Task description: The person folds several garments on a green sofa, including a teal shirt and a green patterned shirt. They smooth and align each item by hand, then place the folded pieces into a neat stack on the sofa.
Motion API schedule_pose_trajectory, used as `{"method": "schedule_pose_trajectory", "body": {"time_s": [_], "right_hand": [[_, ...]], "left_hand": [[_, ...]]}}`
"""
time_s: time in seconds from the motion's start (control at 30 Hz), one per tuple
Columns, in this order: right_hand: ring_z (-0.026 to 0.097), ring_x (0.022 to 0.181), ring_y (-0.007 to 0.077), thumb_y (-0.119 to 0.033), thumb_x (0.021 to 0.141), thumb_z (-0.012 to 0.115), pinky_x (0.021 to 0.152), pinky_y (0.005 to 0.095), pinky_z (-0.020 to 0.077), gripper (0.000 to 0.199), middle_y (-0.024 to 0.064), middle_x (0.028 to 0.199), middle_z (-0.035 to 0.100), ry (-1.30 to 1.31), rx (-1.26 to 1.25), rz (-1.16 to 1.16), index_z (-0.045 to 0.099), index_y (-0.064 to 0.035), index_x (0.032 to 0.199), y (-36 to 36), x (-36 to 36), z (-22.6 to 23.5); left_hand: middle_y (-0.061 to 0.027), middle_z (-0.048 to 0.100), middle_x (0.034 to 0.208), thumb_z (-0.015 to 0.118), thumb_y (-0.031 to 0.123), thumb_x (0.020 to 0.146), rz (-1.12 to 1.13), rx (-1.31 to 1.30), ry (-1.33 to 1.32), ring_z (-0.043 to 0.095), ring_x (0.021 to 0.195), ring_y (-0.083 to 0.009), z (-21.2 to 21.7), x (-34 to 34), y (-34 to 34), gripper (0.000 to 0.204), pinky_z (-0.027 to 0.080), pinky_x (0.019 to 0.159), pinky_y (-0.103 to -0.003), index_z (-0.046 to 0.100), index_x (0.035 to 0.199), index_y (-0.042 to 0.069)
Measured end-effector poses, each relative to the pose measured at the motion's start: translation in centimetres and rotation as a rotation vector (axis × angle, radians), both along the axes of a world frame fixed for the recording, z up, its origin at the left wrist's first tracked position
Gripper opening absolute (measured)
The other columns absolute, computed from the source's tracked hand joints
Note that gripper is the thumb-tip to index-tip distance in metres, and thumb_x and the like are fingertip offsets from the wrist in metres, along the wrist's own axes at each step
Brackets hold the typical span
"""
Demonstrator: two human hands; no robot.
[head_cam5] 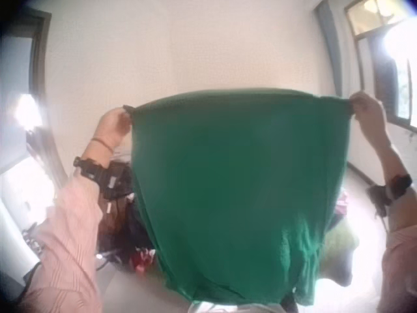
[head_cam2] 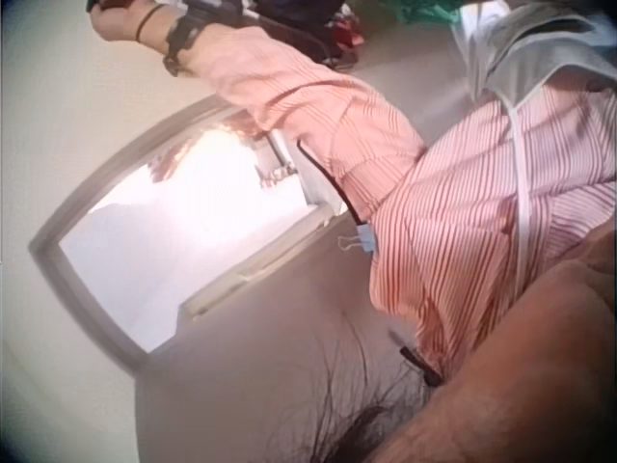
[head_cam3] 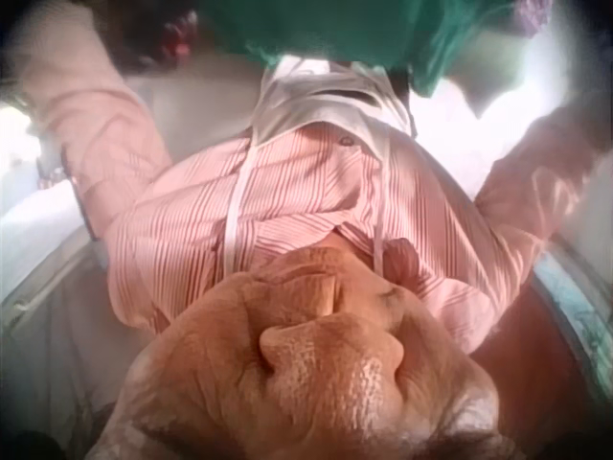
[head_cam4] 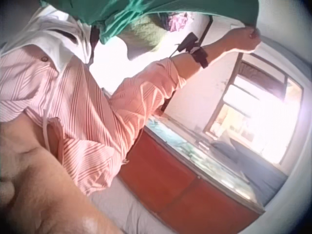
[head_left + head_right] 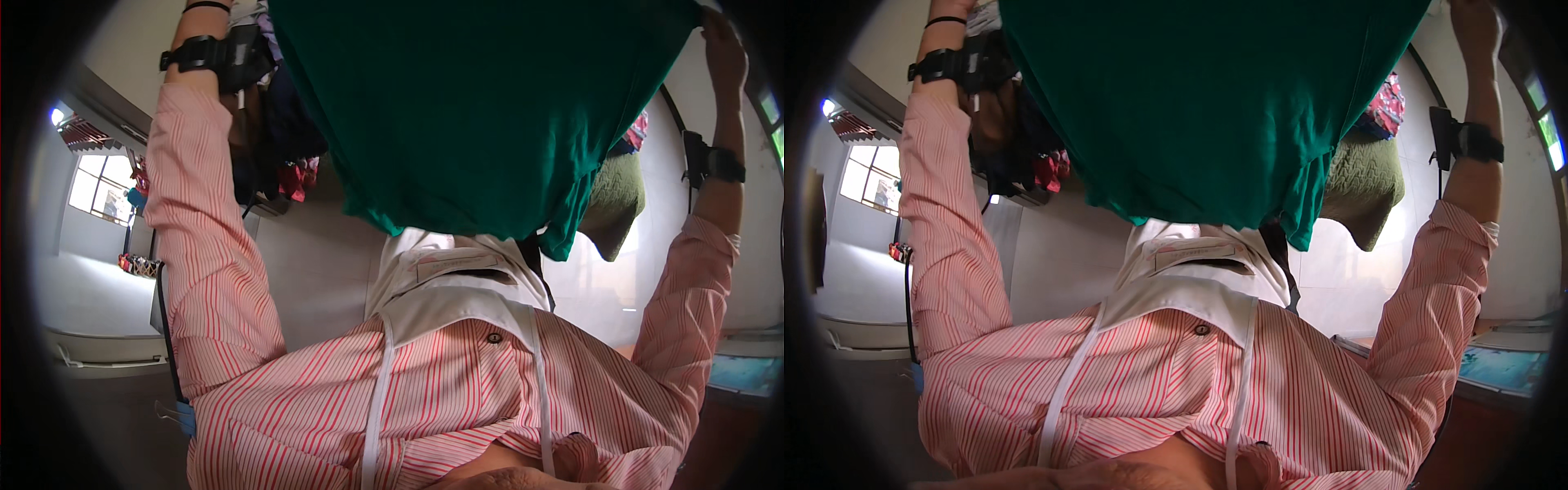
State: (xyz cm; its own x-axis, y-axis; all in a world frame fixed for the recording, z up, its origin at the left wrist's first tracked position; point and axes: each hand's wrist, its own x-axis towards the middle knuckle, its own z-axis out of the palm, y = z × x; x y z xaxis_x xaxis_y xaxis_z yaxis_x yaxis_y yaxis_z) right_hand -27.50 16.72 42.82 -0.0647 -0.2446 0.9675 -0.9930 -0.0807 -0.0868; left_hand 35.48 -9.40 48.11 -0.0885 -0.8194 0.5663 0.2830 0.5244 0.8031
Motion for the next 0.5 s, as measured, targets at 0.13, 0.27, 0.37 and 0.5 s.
{"method": "schedule_pose_trajectory", "body": {"time_s": [0.13, 0.27, 0.37, 0.5], "right_hand": [[0.07, 0.087, 0.015, -0.032, 0.098, 0.056, 0.079, 0.0276, 0.0549, 0.029, 0.0027, 0.108, 0.072, -0.114, 0.281, 0.103, 0.068, -0.0179, 0.121, -8.4, -6.8, -8.3], [0.068, 0.084, 0.0118, -0.022, 0.093, 0.058, 0.075, 0.0258, 0.0534, 0.028, 0.0014, 0.099, 0.073, -0.213, 0.411, 0.028, 0.069, -0.0145, 0.118, -14.9, -8.4, -15.9], [0.064, 0.089, 0.0231, -0.001, 0.085, 0.061, 0.066, 0.0252, 0.0517, 0.041, 0.0091, 0.118, 0.062, -0.483, 0.759, -0.007, 0.062, -0.0082, 0.125, -16.9, -0.5, -18.3], [0.062, 0.076, 0.0091, -0.015, 0.091, 0.06, 0.066, 0.0249, 0.0501, 0.025, 0.0025, 0.092, 0.069, -0.531, 0.789, 0.212, 0.068, -0.0102, 0.114, -12.1, -2.3, -26.8]], "left_hand": [[-0.0109, 0.065, 0.083, 0.05, 0.007, 0.091, 0.019, 0.321, 0.085, 0.063, 0.079, -0.0264, -9.0, -2.3, -10.1, 0.014, 0.054, 0.069, -0.037, 0.063, 0.091, 0.001], [-0.0114, 0.064, 0.079, 0.055, 0.011, 0.09, -0.147, 0.403, 0.009, 0.064, 0.074, -0.027, -19.7, -7.7, -17.8, 0.012, 0.055, 0.065, -0.037, 0.062, 0.089, 0.002], [-0.0116, 0.065, 0.085, 0.055, 0.015, 0.093, -0.147, 0.526, -0.053, 0.064, 0.075, -0.0252, -27.2, -8.4, -16.8, 0.015, 0.055, 0.064, -0.035, 0.061, 0.093, 0.002], [-0.0114, 0.068, 0.098, 0.051, 0.012, 0.097, -0.257, 0.44, -0.11, 0.065, 0.078, -0.0207, -33.9, -12.0, -7.0, 0.02, 0.052, 0.066, -0.027, 0.059, 0.114, 0.003]]}}
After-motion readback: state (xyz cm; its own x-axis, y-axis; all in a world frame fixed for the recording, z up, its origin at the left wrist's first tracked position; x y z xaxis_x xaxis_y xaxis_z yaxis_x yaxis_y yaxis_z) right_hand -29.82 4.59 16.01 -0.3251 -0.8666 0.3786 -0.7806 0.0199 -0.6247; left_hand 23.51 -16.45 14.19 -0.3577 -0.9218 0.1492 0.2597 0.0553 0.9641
